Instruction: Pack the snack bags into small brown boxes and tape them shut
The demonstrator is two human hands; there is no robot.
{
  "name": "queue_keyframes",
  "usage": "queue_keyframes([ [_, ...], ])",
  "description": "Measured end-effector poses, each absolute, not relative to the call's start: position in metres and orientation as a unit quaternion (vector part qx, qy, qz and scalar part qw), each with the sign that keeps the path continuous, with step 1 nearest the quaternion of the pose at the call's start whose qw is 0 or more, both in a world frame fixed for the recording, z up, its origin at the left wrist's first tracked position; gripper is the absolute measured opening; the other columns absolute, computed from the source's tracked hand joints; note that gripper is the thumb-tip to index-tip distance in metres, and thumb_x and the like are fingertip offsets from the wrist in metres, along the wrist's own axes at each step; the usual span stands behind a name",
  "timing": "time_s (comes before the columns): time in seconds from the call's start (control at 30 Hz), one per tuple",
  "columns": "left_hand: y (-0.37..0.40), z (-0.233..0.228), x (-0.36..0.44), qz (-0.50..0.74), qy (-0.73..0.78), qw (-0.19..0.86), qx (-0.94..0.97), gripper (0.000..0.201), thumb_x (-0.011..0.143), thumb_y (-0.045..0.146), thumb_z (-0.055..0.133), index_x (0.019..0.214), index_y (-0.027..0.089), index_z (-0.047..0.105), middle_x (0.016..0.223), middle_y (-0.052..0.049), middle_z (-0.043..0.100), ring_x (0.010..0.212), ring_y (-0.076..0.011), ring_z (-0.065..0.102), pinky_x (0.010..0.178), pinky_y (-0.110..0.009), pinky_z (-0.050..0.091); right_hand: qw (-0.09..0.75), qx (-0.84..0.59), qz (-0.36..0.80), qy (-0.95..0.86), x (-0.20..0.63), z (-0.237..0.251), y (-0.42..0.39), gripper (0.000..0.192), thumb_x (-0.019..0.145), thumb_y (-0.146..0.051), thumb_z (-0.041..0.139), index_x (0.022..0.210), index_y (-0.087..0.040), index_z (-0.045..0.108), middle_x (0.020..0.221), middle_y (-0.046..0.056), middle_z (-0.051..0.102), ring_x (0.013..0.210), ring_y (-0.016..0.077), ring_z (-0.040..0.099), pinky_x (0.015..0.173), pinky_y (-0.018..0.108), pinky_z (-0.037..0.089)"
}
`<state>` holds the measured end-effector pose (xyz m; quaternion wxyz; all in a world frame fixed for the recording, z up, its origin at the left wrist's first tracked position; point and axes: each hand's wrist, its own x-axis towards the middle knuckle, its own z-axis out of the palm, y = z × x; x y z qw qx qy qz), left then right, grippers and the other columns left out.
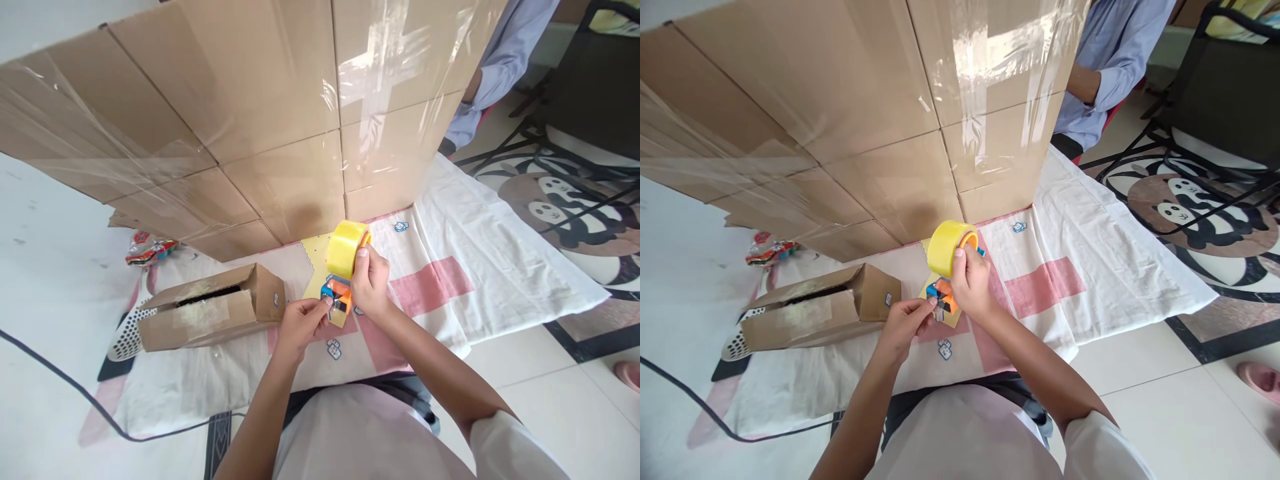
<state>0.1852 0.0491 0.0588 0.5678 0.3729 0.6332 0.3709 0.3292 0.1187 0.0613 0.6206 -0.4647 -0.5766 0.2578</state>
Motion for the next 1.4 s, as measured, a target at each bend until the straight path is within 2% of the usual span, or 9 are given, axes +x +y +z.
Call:
queue_keyframes([
  [0.13, 0.046, 0.054, 0.186, 0.427, 0.624, 0.536, 0.376, 0.053, 0.072, 0.061, 0.076, 0.052, 0.016, 0.058, 0.050, 0.001, 0.050, 0.047, -0.0068, 0.038, 0.048, -0.023, 0.027, 0.613, -0.475, 0.274, -0.570, 0.323, 0.065, 0.123, 0.041, 0.105, -0.043, 0.037, 0.069, -0.023, 0.032, 0.057, -0.006, 0.033, 0.050, 0.0085, 0.029, 0.051, 0.027, 0.023],
  [0.3, 0.043, 0.057, 0.191, 0.493, 0.622, 0.486, 0.365, 0.044, 0.077, 0.049, 0.072, 0.053, 0.017, 0.052, 0.051, 0.004, 0.042, 0.051, -0.0077, 0.035, 0.051, -0.023, 0.029, 0.616, -0.486, 0.323, -0.529, 0.309, 0.069, 0.138, 0.044, 0.105, -0.047, 0.034, 0.069, -0.022, 0.035, 0.060, -0.004, 0.037, 0.055, 0.0093, 0.033, 0.054, 0.027, 0.026],
  [0.53, 0.037, 0.065, 0.196, 0.573, 0.613, 0.417, 0.349, 0.041, 0.081, 0.041, 0.069, 0.054, 0.018, 0.047, 0.054, 0.005, 0.036, 0.055, -0.0088, 0.033, 0.054, -0.023, 0.031, 0.631, -0.463, 0.423, -0.457, 0.289, 0.083, 0.165, 0.048, 0.098, -0.055, 0.043, 0.064, -0.022, 0.036, 0.059, -0.003, 0.039, 0.054, 0.0092, 0.035, 0.050, 0.026, 0.027],
  [0.7, 0.014, 0.057, 0.189, 0.555, 0.628, 0.381, 0.390, 0.044, 0.083, 0.045, 0.068, 0.055, 0.017, 0.048, 0.055, 0.004, 0.038, 0.056, -0.0091, 0.034, 0.054, -0.023, 0.030, 0.631, -0.494, 0.449, -0.395, 0.295, 0.081, 0.198, 0.047, 0.094, -0.059, 0.043, 0.063, -0.024, 0.039, 0.056, -0.003, 0.037, 0.055, 0.0115, 0.036, 0.048, 0.026, 0.030],
  [0.83, 0.003, 0.042, 0.180, 0.533, 0.630, 0.408, 0.391, 0.053, 0.082, 0.060, 0.068, 0.056, 0.017, 0.051, 0.052, 0.004, 0.038, 0.052, -0.0081, 0.032, 0.050, -0.022, 0.027, 0.619, -0.486, 0.474, -0.395, 0.296, 0.083, 0.208, 0.045, 0.091, -0.057, 0.047, 0.063, -0.023, 0.037, 0.057, -0.004, 0.035, 0.055, 0.0105, 0.034, 0.049, 0.025, 0.029],
  [1.0, 0.002, 0.029, 0.165, 0.488, 0.644, 0.461, 0.368, 0.064, 0.078, 0.078, 0.062, 0.067, 0.015, 0.067, 0.047, 0.005, 0.037, 0.047, -0.0080, 0.033, 0.050, -0.023, 0.028, 0.628, -0.446, 0.466, -0.435, 0.282, 0.107, 0.198, 0.047, 0.093, -0.056, 0.047, 0.064, -0.024, 0.028, 0.060, -0.005, 0.028, 0.056, 0.0096, 0.028, 0.050, 0.025, 0.027],
  [1.2, 0.003, 0.029, 0.152, 0.488, 0.682, 0.429, 0.335, 0.067, 0.076, 0.078, 0.065, 0.079, 0.012, 0.074, 0.049, 0.005, 0.040, 0.049, -0.0078, 0.036, 0.053, -0.022, 0.031, 0.648, -0.401, 0.437, -0.478, 0.265, 0.122, 0.188, 0.047, 0.097, -0.054, 0.042, 0.065, -0.024, 0.027, 0.063, -0.004, 0.027, 0.059, 0.0096, 0.027, 0.054, 0.025, 0.026],
  [1.4, -0.008, 0.020, 0.152, 0.489, 0.653, 0.531, 0.230, 0.066, 0.070, 0.078, 0.070, 0.078, 0.012, 0.069, 0.045, 0.006, 0.039, 0.044, -0.0061, 0.031, 0.047, -0.021, 0.022, 0.644, -0.416, 0.467, -0.440, 0.266, 0.116, 0.193, 0.048, 0.094, -0.057, 0.044, 0.064, -0.024, 0.027, 0.062, -0.004, 0.027, 0.058, 0.0099, 0.027, 0.053, 0.026, 0.027],
])
